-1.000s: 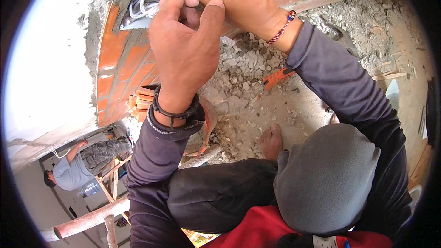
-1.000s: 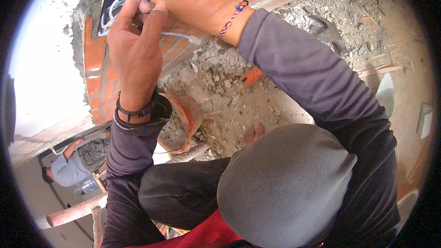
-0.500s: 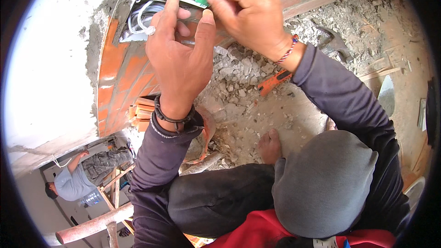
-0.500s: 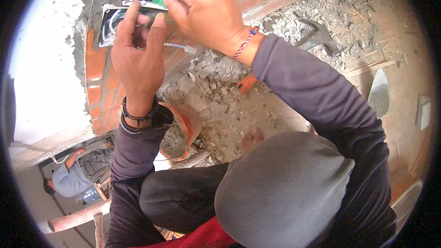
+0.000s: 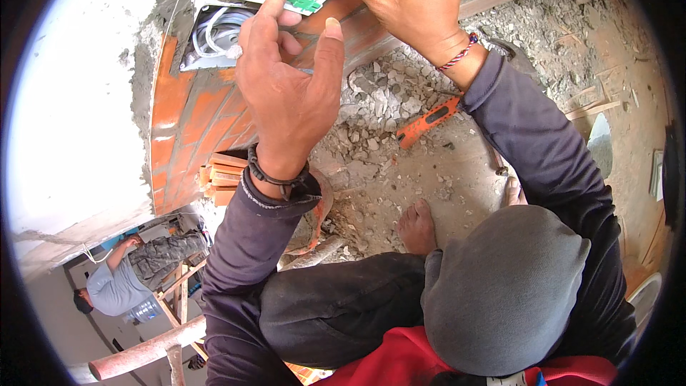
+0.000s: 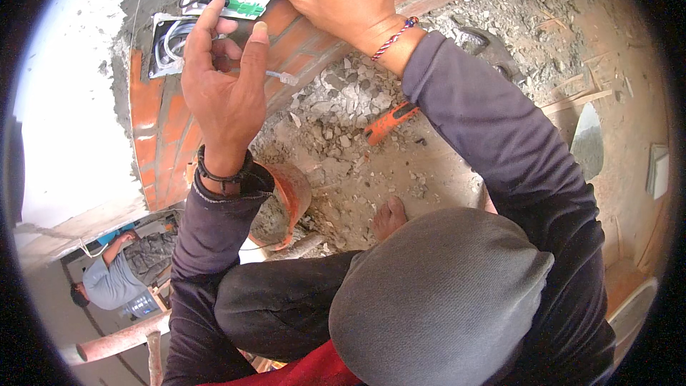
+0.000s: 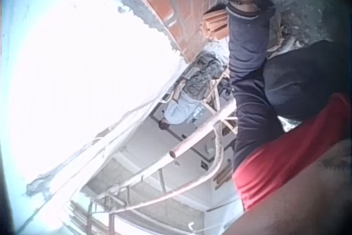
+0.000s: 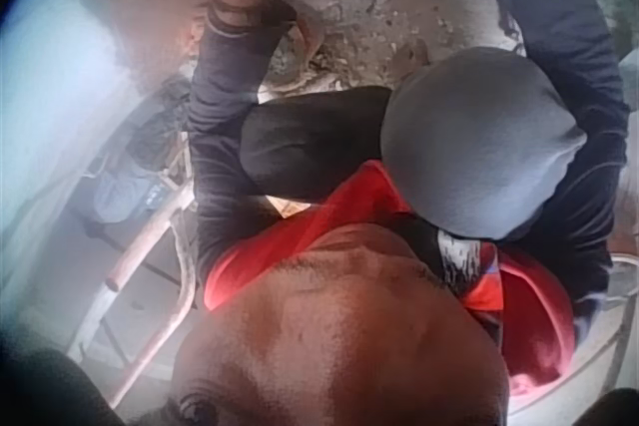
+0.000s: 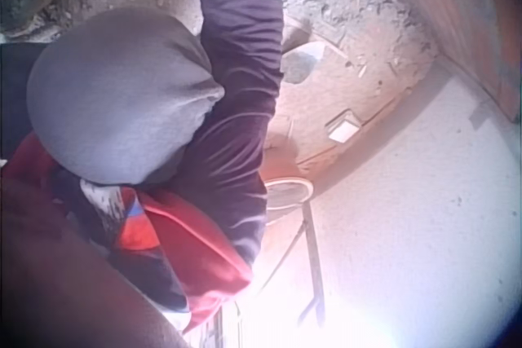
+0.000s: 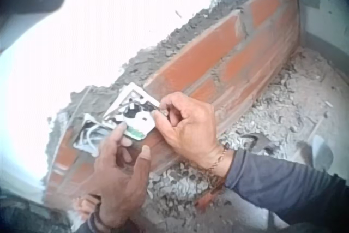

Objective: The person connects wires to an electrical module, fits it into a wall-mounted box, and then uses a screwdriver to secure a cover plate over the box.

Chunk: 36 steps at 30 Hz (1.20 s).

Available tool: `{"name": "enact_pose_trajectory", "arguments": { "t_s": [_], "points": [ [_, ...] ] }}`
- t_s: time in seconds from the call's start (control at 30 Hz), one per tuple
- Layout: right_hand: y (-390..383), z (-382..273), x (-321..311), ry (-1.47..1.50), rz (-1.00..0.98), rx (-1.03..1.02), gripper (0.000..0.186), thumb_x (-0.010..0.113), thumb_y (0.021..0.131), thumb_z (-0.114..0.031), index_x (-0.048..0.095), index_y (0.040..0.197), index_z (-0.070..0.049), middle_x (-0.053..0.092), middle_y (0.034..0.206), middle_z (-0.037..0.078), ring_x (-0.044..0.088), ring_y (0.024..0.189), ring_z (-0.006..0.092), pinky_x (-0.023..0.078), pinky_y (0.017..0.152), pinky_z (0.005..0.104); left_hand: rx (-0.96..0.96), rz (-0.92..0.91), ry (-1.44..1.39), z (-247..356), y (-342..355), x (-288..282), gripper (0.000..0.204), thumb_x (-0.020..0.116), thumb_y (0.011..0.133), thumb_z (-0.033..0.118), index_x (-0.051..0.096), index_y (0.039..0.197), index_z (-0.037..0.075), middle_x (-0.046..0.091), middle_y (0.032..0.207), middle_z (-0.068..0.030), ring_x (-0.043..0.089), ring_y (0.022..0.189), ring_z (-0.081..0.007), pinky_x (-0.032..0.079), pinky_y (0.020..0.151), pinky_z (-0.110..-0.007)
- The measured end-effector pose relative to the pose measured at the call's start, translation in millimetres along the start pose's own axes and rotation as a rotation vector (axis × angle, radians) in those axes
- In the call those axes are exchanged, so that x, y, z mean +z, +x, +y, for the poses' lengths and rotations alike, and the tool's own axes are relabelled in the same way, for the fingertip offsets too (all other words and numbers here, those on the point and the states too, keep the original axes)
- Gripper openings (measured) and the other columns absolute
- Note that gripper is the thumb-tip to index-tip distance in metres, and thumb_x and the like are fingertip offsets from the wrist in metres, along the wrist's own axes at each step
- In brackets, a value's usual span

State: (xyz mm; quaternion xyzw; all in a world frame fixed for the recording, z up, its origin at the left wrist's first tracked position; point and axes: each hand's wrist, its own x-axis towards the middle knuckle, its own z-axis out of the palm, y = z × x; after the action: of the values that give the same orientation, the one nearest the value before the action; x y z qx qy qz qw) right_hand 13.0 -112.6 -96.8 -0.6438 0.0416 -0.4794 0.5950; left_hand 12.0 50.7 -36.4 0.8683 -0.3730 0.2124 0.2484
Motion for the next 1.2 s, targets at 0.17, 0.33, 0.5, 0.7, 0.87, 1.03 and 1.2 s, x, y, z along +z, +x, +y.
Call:
{"name": "enact_pose_trajectory", "arguments": {
  "t_s": [0.17, 0.33, 0.5, 0.7, 0.87, 1.03, 1.2],
  "points": [
    [1.3, 3.6, 2.9, 0.081, -0.016, 0.133, 0.014, 0.078, 0.081, -0.008, 0.065, 0.084, -0.004, 0.052, 0.056, -0.001, 0.048, 0.051, 0.0059, 0.039, 0.048, 0.0252, -0.043, 0.000, -0.063, 1.0, 0.9, 2.1, 0.053, 0.078, 0.082, 0.011, 0.058, 0.129, 0.000, 0.056, 0.097, -0.0037, 0.046, 0.072, -0.0136, 0.041, 0.064, -0.029],
    [1.8, 5.4, -0.6, 0.111, -0.067, 0.187, 0.014, 0.078, 0.081, -0.008, 0.065, 0.086, -0.004, 0.054, 0.060, -0.002, 0.048, 0.055, 0.0051, 0.039, 0.049, 0.0238, -0.022, 0.001, -0.116, 9.5, 1.8, 1.8, 0.052, 0.076, 0.084, 0.008, 0.056, 0.131, 0.000, 0.056, 0.102, -0.0030, 0.049, 0.076, -0.0100, 0.042, 0.065, -0.025],
    [8.3, -7.3, -3.1, 0.132, -0.017, -0.102, 0.017, 0.078, 0.080, -0.005, 0.069, 0.095, -0.004, 0.059, 0.071, 0.002, 0.052, 0.061, 0.0081, 0.042, 0.053, 0.0247, 0.116, 0.086, -0.137, 9.8, -4.5, -0.3, 0.057, 0.071, 0.089, -0.002, 0.046, 0.140, -0.003, 0.051, 0.121, -0.0073, 0.056, 0.087, -0.0085, 0.049, 0.070, -0.021],
    [28.4, -5.2, 1.8, 0.232, -0.028, -0.500, 0.018, 0.076, 0.081, -0.002, 0.070, 0.098, -0.002, 0.063, 0.078, 0.008, 0.056, 0.064, 0.0153, 0.045, 0.056, 0.0271, 0.065, 0.120, -0.068, 17.7, 3.1, -3.4, 0.061, 0.070, 0.087, -0.005, 0.043, 0.142, -0.004, 0.043, 0.132, -0.0126, 0.058, 0.093, -0.0126, 0.052, 0.065, -0.022],
    [26.9, -16.0, -8.0, 0.126, -0.180, -0.310, 0.013, 0.075, 0.082, -0.003, 0.069, 0.093, -0.002, 0.065, 0.081, 0.011, 0.059, 0.066, 0.0204, 0.047, 0.058, 0.0304, 0.111, 0.068, 0.037, 14.2, 1.7, -5.2, 0.068, 0.073, 0.085, 0.000, 0.043, 0.146, 0.000, 0.042, 0.137, -0.0139, 0.057, 0.095, -0.0133, 0.051, 0.063, -0.021],
    [17.7, -7.7, -10.9, 0.200, -0.184, -0.284, 0.011, 0.075, 0.083, -0.004, 0.069, 0.091, -0.001, 0.065, 0.081, 0.010, 0.061, 0.069, 0.0205, 0.048, 0.059, 0.0301, 0.212, 0.037, 0.100, 2.9, 0.0, -4.9, 0.073, 0.075, 0.082, 0.003, 0.043, 0.147, 0.001, 0.043, 0.139, -0.0134, 0.056, 0.094, -0.0146, 0.050, 0.064, -0.022],
    [8.4, -7.6, -16.8, 0.159, -0.206, -0.246, 0.009, 0.074, 0.087, -0.004, 0.069, 0.093, 0.000, 0.067, 0.086, 0.010, 0.064, 0.073, 0.0171, 0.049, 0.061, 0.0275, 0.308, 0.021, 0.159, -4.4, 3.9, -4.9, 0.073, 0.075, 0.080, 0.004, 0.044, 0.147, 0.001, 0.044, 0.139, -0.0147, 0.055, 0.096, -0.0162, 0.048, 0.065, -0.023]
  ]
}}
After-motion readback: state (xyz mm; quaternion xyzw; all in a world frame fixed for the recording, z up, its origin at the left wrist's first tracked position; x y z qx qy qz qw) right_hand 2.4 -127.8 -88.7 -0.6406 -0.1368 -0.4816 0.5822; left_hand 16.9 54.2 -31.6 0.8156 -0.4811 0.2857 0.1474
